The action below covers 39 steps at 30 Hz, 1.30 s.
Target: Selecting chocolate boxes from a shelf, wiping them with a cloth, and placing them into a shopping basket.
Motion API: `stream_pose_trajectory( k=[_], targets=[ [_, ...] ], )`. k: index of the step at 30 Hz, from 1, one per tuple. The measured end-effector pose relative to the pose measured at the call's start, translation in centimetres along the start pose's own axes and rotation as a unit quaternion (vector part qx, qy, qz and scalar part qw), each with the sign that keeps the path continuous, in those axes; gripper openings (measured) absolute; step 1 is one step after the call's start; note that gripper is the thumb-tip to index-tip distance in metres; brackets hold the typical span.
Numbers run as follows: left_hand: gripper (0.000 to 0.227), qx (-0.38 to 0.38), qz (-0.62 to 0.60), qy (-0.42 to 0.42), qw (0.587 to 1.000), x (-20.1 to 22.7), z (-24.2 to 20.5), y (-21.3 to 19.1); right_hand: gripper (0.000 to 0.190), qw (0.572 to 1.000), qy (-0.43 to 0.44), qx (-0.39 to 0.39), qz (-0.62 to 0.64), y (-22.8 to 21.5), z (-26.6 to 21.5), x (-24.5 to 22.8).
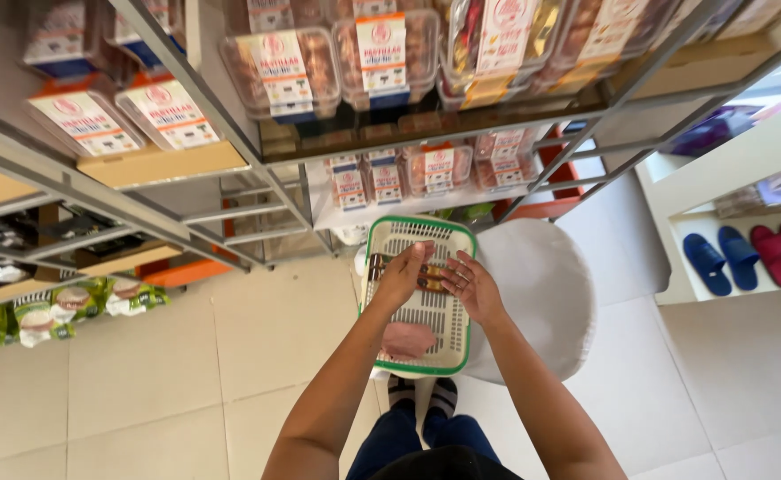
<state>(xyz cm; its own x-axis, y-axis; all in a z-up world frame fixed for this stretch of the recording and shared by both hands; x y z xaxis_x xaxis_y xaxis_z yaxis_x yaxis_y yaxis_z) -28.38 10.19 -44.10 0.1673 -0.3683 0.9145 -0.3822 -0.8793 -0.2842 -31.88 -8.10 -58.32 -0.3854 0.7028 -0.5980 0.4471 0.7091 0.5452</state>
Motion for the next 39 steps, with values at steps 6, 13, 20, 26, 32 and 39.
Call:
stream_pose_trajectory(
  k=[6, 13, 20, 26, 32, 39],
  targets=[
    [0.066, -0.031, -0.135, 0.158, 0.978, 8.9, -2.0, -1.1, 0.04, 0.998, -0.045, -0.036, -0.022, 6.1, -5.6, -6.9],
    [0.051, -0.033, -0.163, 0.194, 0.967, 15.7, -4.2, -2.2, 0.035, 0.992, -0.102, -0.063, -0.049, 10.1, -10.7, -12.1],
    [0.054, -0.079, -0.16, 0.32, 0.93, 21.3, -3.5, -3.5, 0.037, 0.976, -0.187, -0.08, -0.084, 12.8, -12.6, -19.1],
    [0.043, -0.063, -0.123, 0.432, 0.891, 29.9, -3.0, -6.1, 0.033, 0.936, -0.306, -0.124, -0.117, 17.1, -16.2, -28.1],
    [0.033, 0.079, -0.086, 0.561, 0.82, 41.6, -4.0, -12.5, 0.029, 0.891, -0.389, -0.174, -0.157, 22.0, -18.4, -38.8],
    [0.033, 0.24, -0.079, 0.59, 0.767, 49.5, -0.5, -16.8, 0.025, 0.857, -0.448, -0.173, -0.185, 28.1, -20.2, -48.3]
  ],
)
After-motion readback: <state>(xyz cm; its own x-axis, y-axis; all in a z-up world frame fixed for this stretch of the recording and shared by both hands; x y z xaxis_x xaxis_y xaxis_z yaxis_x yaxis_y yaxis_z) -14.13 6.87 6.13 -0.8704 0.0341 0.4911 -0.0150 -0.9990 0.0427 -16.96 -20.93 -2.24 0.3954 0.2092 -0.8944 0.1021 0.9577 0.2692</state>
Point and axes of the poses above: each hand's wrist, its own z-axis towards the middle knuckle, its own y-axis out of the palm, x = y × z, the point moved 9 cm from there along z, towards the middle knuckle, and after that the axes turned 2 degrees about y, right-handed, at the moved point
